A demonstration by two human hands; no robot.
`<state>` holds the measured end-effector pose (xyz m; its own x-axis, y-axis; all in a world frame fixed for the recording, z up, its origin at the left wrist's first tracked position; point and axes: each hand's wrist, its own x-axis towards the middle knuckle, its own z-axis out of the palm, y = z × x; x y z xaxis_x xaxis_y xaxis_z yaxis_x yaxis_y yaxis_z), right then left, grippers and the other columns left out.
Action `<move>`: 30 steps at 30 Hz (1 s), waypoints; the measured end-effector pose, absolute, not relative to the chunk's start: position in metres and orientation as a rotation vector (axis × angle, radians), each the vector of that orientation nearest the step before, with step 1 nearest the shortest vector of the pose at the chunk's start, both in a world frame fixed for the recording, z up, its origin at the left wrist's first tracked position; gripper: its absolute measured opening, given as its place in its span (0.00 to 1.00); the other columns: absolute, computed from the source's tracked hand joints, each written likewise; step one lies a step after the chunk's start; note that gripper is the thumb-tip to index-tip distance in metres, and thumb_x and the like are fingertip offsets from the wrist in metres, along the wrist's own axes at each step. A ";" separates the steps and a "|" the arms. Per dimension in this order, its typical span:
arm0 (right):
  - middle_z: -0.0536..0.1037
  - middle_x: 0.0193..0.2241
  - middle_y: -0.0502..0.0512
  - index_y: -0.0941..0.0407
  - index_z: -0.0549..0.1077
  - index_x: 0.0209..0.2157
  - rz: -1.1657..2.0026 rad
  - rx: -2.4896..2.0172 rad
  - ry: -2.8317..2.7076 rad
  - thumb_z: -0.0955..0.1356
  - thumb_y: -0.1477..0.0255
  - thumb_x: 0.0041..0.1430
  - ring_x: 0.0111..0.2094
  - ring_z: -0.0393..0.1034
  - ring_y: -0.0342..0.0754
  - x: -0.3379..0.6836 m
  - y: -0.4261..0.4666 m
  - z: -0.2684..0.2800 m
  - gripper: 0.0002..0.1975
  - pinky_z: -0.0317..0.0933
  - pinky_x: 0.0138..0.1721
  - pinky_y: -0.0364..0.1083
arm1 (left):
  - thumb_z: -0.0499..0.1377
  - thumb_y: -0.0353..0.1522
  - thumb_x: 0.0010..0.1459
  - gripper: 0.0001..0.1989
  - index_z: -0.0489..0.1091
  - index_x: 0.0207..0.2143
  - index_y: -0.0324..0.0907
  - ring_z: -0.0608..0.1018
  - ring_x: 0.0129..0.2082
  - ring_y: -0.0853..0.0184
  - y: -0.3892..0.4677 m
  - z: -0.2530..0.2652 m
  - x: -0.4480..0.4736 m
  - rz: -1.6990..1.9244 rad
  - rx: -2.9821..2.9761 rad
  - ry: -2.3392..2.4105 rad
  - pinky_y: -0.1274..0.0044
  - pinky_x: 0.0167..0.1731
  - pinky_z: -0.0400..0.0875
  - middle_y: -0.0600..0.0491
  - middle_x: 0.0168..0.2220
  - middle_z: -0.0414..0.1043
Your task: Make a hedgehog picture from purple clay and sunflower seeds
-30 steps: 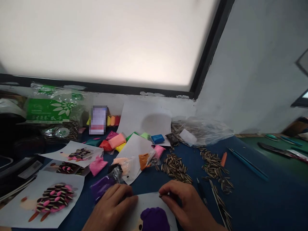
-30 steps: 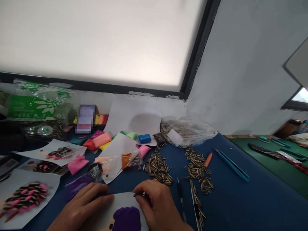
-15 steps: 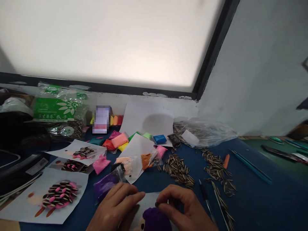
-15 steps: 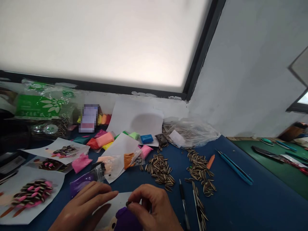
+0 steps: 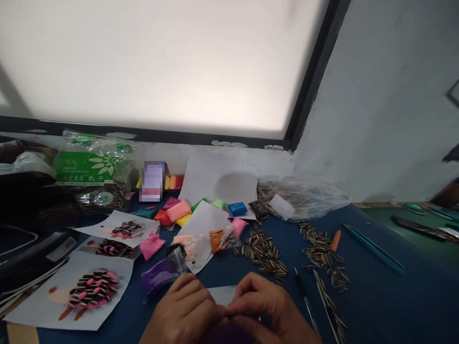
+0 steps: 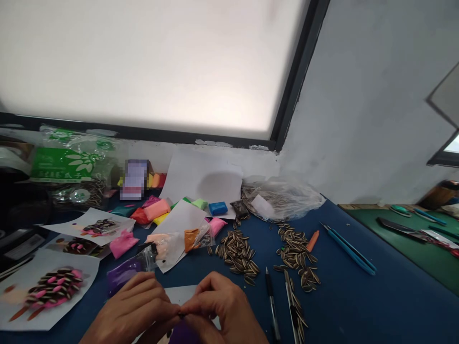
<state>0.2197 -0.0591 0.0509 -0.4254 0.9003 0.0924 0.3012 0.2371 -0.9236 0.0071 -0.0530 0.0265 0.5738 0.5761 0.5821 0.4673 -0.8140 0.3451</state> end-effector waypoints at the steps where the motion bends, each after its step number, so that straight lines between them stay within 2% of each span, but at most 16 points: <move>1: 0.76 0.31 0.55 0.53 0.84 0.34 1.133 -1.102 -1.895 0.69 0.71 0.62 0.32 0.73 0.48 0.220 -0.058 0.053 0.09 0.62 0.33 0.44 | 0.51 0.27 0.73 0.12 0.70 0.36 0.43 0.75 0.26 0.67 -0.052 0.029 0.010 1.076 2.638 0.875 0.72 0.35 0.67 0.57 0.26 0.74; 4: 0.77 0.29 0.52 0.53 0.82 0.35 0.913 -1.120 -1.998 0.69 0.75 0.62 0.31 0.72 0.47 0.223 -0.057 0.051 0.08 0.60 0.32 0.43 | 0.52 0.27 0.72 0.11 0.71 0.36 0.43 0.74 0.26 0.67 -0.047 0.029 0.014 1.106 2.589 0.858 0.74 0.33 0.67 0.57 0.26 0.73; 7: 0.77 0.31 0.52 0.54 0.79 0.37 0.682 -1.164 -2.115 0.66 0.78 0.64 0.34 0.72 0.48 0.228 -0.057 0.043 0.09 0.59 0.33 0.43 | 0.53 0.28 0.71 0.08 0.72 0.43 0.45 0.78 0.33 0.65 -0.041 0.021 0.007 1.102 2.421 0.893 0.76 0.34 0.70 0.55 0.33 0.77; 9: 0.77 0.33 0.53 0.54 0.78 0.36 0.624 -1.221 -2.149 0.65 0.80 0.64 0.36 0.71 0.48 0.230 -0.056 0.037 0.10 0.59 0.34 0.44 | 0.52 0.26 0.70 0.12 0.72 0.48 0.47 0.79 0.38 0.66 -0.037 0.012 -0.002 1.114 2.303 0.950 0.79 0.37 0.72 0.54 0.39 0.77; 11: 0.77 0.34 0.53 0.55 0.77 0.36 0.628 -1.255 -2.170 0.65 0.81 0.64 0.37 0.71 0.48 0.231 -0.054 0.033 0.10 0.60 0.35 0.44 | 0.51 0.25 0.69 0.14 0.73 0.47 0.48 0.79 0.39 0.66 -0.034 0.004 -0.011 1.090 2.287 0.986 0.79 0.37 0.73 0.53 0.40 0.76; 18: 0.78 0.32 0.54 0.56 0.79 0.37 0.621 -1.223 -2.242 0.67 0.82 0.61 0.35 0.72 0.48 0.229 -0.051 0.025 0.10 0.61 0.35 0.44 | 0.51 0.27 0.68 0.15 0.77 0.39 0.46 0.78 0.35 0.63 -0.031 -0.003 -0.014 0.847 2.371 1.024 0.76 0.34 0.72 0.51 0.36 0.73; 25: 0.78 0.32 0.54 0.55 0.80 0.37 0.550 -1.198 -2.312 0.67 0.81 0.63 0.34 0.72 0.49 0.228 -0.051 0.020 0.10 0.61 0.33 0.44 | 0.50 0.25 0.66 0.17 0.78 0.42 0.48 0.75 0.34 0.63 -0.031 -0.001 -0.013 0.867 2.434 0.996 0.76 0.31 0.69 0.51 0.36 0.72; 30: 0.77 0.30 0.55 0.56 0.80 0.35 0.493 -1.149 -2.327 0.67 0.81 0.64 0.33 0.71 0.48 0.225 -0.050 0.019 0.10 0.60 0.32 0.43 | 0.52 0.22 0.62 0.20 0.78 0.45 0.50 0.74 0.33 0.62 -0.032 -0.002 -0.014 0.833 2.473 1.002 0.75 0.30 0.68 0.50 0.36 0.70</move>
<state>0.2253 -0.0499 0.0188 -0.5224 0.8089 0.2699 0.6299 0.5794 -0.5172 -0.0141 -0.0322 -0.0015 0.5782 0.7165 0.3903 0.5144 -0.6914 0.5074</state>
